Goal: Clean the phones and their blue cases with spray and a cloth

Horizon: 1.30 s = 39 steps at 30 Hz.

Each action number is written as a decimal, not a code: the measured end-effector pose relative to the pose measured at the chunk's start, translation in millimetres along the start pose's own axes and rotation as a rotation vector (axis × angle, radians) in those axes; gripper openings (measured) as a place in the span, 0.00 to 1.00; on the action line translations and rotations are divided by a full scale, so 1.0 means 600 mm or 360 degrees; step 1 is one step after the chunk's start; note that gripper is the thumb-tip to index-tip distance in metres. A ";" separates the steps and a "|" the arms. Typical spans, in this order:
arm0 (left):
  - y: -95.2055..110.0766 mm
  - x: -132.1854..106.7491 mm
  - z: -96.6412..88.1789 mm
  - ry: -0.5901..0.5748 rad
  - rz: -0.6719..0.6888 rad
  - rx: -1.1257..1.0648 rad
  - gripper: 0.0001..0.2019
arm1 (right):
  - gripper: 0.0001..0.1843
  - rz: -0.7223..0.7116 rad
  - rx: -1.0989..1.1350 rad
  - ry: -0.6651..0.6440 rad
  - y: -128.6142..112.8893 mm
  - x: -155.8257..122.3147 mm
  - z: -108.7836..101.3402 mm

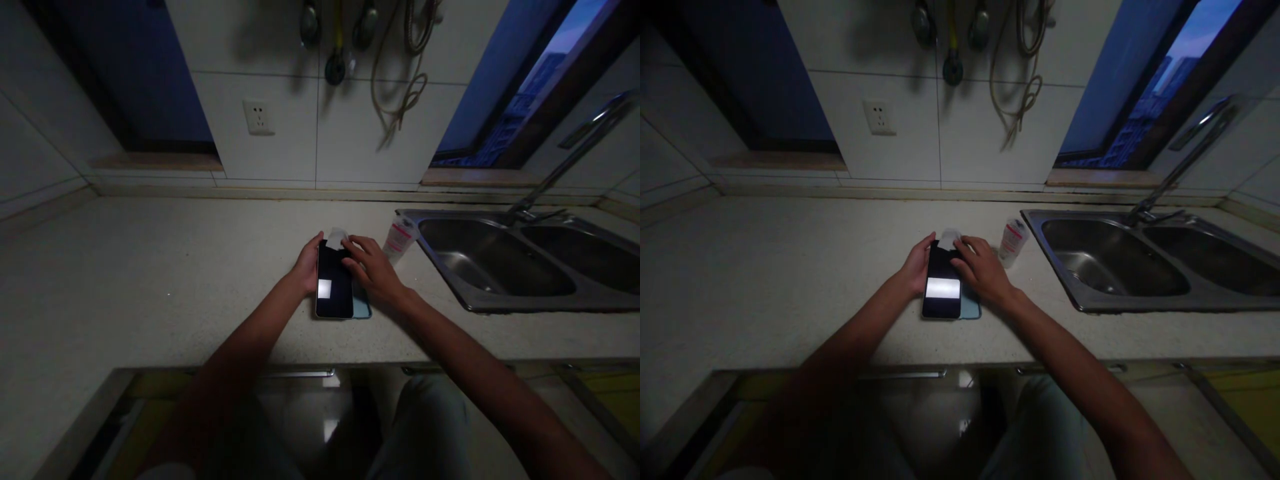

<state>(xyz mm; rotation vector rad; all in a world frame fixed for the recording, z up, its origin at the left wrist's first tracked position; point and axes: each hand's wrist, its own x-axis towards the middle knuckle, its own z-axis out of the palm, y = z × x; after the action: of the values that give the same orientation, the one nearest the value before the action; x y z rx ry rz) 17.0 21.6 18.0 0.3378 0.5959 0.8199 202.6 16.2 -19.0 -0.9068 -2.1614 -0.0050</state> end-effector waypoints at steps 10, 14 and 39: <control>-0.003 0.002 0.000 0.0062 0.0002 -0.0012 0.25 | 0.19 -0.0321 0.0125 -0.0064 -0.032 0.003 -0.008; 0.000 0.004 -0.002 0.0104 0.0003 -0.0017 0.29 | 0.13 -0.0689 0.0340 -0.0233 -0.060 0.003 -0.010; 0.001 0.004 -0.005 0.0053 0.0061 -0.0005 0.29 | 0.16 0.0214 0.0301 0.0344 -0.017 0.007 -0.011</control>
<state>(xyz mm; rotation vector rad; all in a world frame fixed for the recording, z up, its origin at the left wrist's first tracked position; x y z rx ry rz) 16.0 24.0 15.4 0.3339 0.6209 0.8645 199.1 9.3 -8.8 -0.8965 -1.8636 0.1585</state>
